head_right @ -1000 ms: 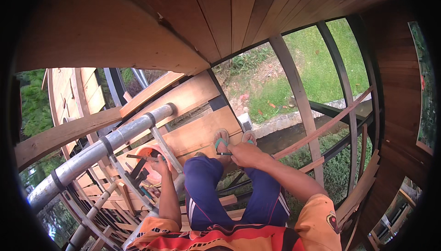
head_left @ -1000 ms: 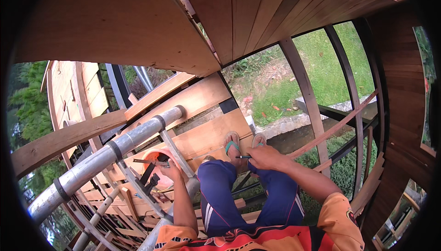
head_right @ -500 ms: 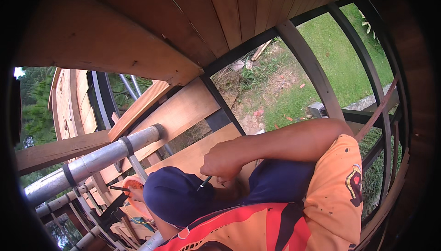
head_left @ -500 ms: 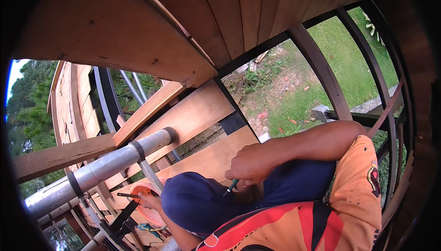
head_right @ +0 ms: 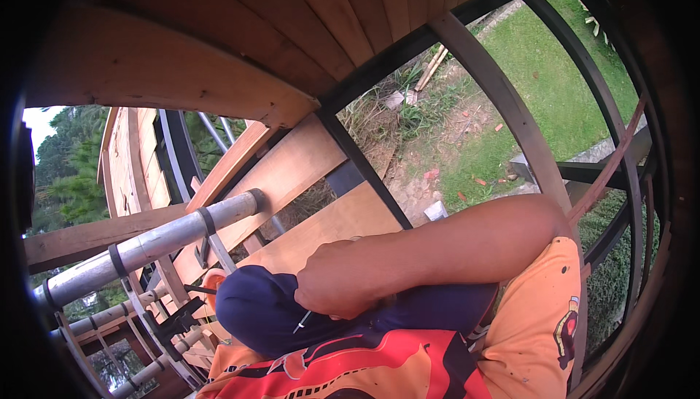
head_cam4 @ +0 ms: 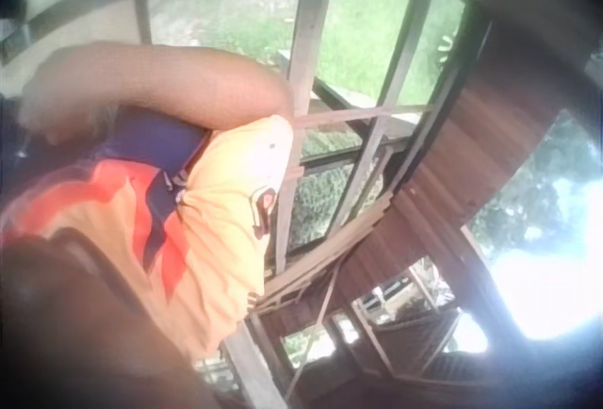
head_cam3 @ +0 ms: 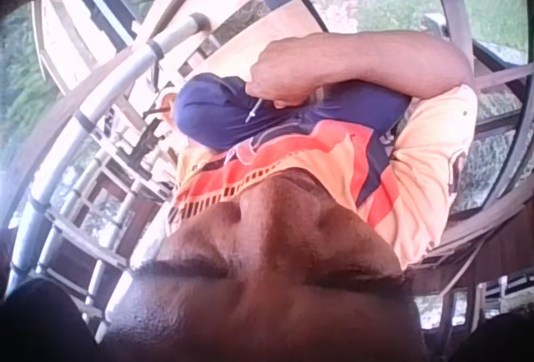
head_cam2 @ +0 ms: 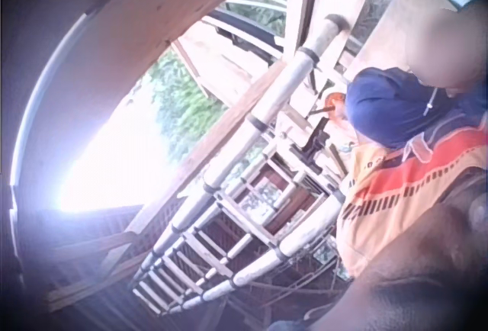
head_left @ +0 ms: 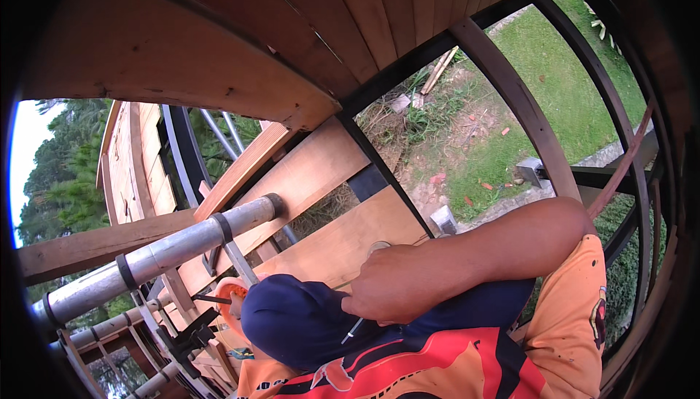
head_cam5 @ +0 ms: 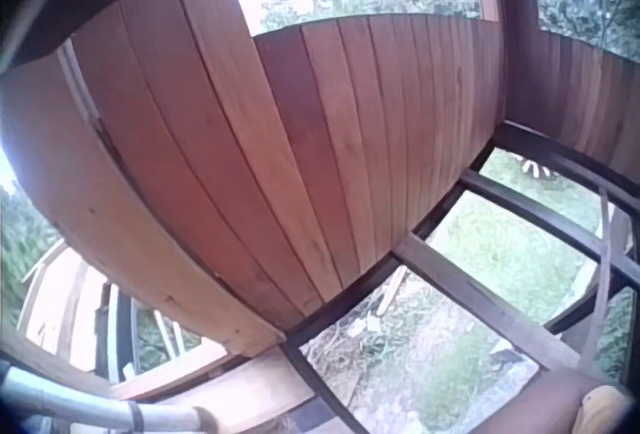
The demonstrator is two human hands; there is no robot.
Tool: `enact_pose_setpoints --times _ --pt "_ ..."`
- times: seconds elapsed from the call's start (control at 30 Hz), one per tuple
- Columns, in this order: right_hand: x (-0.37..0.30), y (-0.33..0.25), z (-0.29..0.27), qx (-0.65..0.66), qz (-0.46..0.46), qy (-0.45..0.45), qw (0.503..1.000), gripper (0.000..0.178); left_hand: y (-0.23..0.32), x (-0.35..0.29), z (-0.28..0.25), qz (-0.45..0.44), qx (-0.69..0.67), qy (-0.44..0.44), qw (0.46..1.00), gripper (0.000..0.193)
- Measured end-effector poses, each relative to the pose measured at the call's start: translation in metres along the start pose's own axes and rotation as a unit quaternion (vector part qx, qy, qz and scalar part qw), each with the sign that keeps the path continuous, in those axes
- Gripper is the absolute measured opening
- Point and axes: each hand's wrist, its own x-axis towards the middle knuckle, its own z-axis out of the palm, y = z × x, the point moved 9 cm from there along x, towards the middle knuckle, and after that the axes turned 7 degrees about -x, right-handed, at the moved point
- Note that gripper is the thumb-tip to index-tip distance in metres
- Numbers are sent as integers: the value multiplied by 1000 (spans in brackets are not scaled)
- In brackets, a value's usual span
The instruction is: The person measures and marks curved wooden panels on a roof structure using a square and pencil, then positions and secures the panels with metal brackets. The person works on scaffolding and uses hand tools to align and fasten the panels.
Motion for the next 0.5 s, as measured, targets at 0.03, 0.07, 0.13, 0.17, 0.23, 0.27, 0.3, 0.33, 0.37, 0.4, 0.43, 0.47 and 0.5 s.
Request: enact_pose_setpoints --times 0.03,0.07,0.13,0.17,0.23,0.27,0.3,0.33,0.37,0.4,0.43,0.47,0.5 --pt "-5 -2 2 9 1 21 1000 27 2 -4 4 2 2 -10 1000 63" --pt "-9 -2 6 10 -1 21 1000 27 5 -6 11 6 3 -23 1000 62" --pt "-13 -4 12 9 -8 20 1000 28 14 -10 23 15 3 -48 999 61" --pt "-13 -1 16 5 -5 21 1000 28 18 -13 26 21 5 -55 998 60" --pt "-13 2 20 -2 2 25 1000 29 26 -18 35 29 9 -73 997 58" --pt "-12 0 20 2 4 22 1000 29 31 -19 40 31 11 -82 996 58" --pt "-11 -2 19 6 5 20 1000 29 36 -20 44 34 11 -88 995 57" --pt "-10 0 19 8 8 22 1000 30 38 -21 46 36 12 -92 995 56" --pt "-12 0 17 5 3 25 1000 30 39 -23 49 39 13 -97 994 55" --pt "-15 0 15 2 -2 28 1000 30 41 -25 49 41 13 -100 994 55" --pt "-18 0 16 2 -7 31 999 30 40 -28 49 40 17 -103 994 54" --pt "-22 4 16 3 7 23 1000 30 41 -30 50 41 19 -106 993 53" --pt "-26 8 16 4 21 15 1000 30 42 -32 52 43 22 -108 993 52"
